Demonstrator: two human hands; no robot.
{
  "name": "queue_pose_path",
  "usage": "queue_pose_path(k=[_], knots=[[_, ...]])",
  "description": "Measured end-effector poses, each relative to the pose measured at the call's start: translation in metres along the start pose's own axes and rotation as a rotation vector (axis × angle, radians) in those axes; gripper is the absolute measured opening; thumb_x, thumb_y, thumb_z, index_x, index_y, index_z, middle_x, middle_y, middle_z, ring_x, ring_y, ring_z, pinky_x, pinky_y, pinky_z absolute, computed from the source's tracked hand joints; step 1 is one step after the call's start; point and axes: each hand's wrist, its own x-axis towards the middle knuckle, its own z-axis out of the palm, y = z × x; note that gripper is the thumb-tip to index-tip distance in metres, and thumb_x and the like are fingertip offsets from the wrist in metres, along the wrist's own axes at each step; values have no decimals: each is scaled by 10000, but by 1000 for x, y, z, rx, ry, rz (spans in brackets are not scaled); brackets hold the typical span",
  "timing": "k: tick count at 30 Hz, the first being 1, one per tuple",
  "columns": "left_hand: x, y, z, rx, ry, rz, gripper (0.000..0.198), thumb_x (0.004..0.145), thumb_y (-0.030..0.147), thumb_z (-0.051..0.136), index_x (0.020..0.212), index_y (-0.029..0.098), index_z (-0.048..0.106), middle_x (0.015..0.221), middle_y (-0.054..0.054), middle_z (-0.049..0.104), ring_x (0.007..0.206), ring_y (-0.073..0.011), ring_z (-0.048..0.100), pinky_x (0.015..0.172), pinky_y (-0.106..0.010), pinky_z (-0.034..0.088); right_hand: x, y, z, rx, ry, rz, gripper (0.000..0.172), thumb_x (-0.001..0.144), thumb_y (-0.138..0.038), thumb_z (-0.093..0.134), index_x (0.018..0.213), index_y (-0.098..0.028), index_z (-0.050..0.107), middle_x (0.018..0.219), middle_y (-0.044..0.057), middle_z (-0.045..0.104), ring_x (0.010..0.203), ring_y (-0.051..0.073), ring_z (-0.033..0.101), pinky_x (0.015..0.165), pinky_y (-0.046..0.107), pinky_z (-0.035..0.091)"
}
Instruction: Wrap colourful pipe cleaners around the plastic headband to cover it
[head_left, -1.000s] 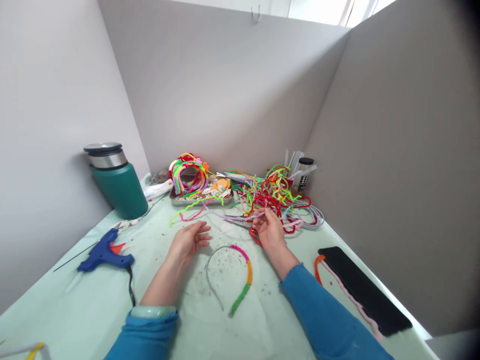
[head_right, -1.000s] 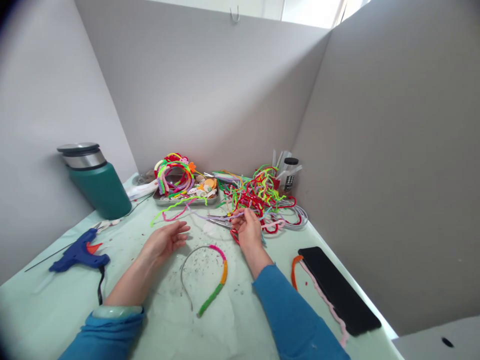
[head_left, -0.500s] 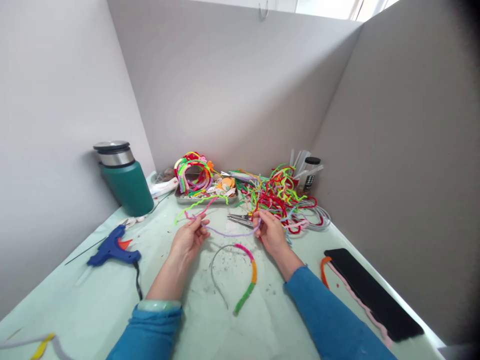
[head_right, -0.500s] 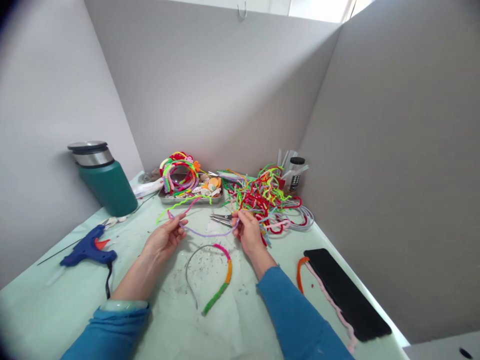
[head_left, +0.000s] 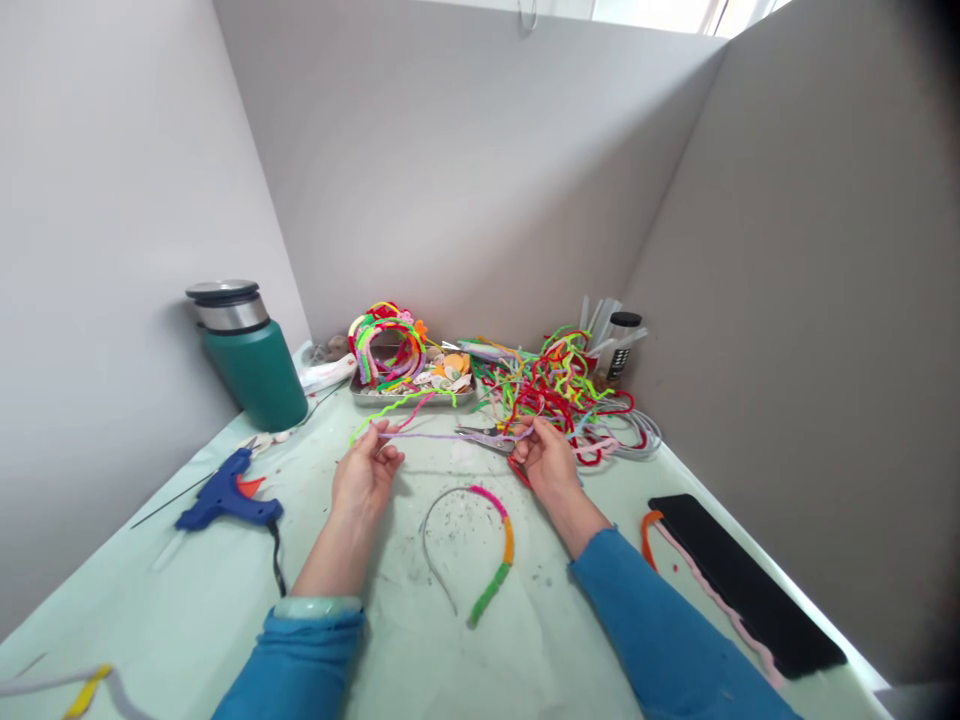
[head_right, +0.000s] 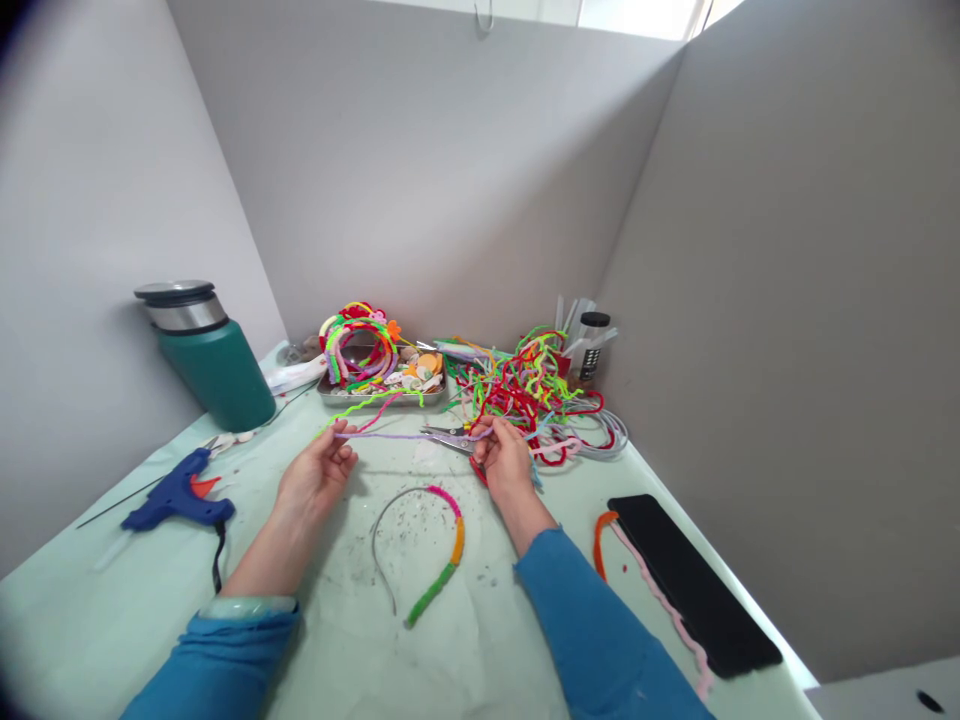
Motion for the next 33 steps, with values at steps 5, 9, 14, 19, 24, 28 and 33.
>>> queue_pose_path(k=[5, 9, 14, 19, 24, 28, 33], knots=[[-1, 3, -1, -73, -18, -5, 134, 816, 117, 446, 863, 149, 567, 661, 9, 584, 452, -31, 489, 486, -158, 464, 1, 0, 0, -13, 3, -1, 173, 712, -312, 572, 748, -143, 587, 640, 6, 621, 391, 65, 455, 368, 200, 348], [-4, 4, 1, -153, -113, -53, 103, 829, 130, 444, 820, 157, 542, 525, 65, 440, 343, -10, 337, 381, -129, 355, 0, -1, 1, 11, 86, 5, 167, 673, -297, 605, 744, -147, 587, 617, -7, 600, 389, 50, 425, 370, 189, 355], [-8, 9, 3, -155, -211, 70, 92, 840, 177, 457, 826, 182, 547, 503, 83, 393, 339, -11, 298, 439, -143, 397, -1, -2, 4, -54, 48, 15, 210, 691, -333, 605, 777, -144, 576, 688, 12, 619, 410, 49, 448, 378, 185, 382], [-13, 23, 6, -149, -306, 302, 118, 804, 223, 518, 894, 191, 588, 658, 34, 524, 531, -49, 478, 666, -248, 496, -7, 2, 11, -457, -92, 9, 344, 733, -391, 573, 997, -172, 548, 828, 32, 627, 489, 84, 520, 392, 198, 392], [-27, 25, 16, -14, -357, 379, 191, 771, 221, 536, 925, 164, 633, 767, -18, 575, 667, -104, 548, 720, -287, 489, -22, -2, 17, -1104, -457, -247, 167, 763, -316, 574, 844, -175, 612, 748, 20, 598, 649, 119, 533, 570, 227, 394], [-33, 12, 21, 344, -333, 389, 178, 741, 241, 575, 880, 152, 640, 781, -36, 608, 649, -119, 560, 692, -275, 475, -32, -10, 19, -1466, -745, -381, 114, 743, -267, 609, 798, -168, 602, 789, 30, 577, 694, 123, 502, 606, 229, 351], [-28, -5, 18, 816, -415, 429, 96, 715, 263, 600, 752, 185, 643, 693, -17, 612, 599, -118, 528, 590, -208, 413, -33, -10, 19, -1627, -817, -417, 55, 751, -186, 575, 800, -161, 585, 823, 38, 552, 736, 129, 493, 634, 230, 342]])
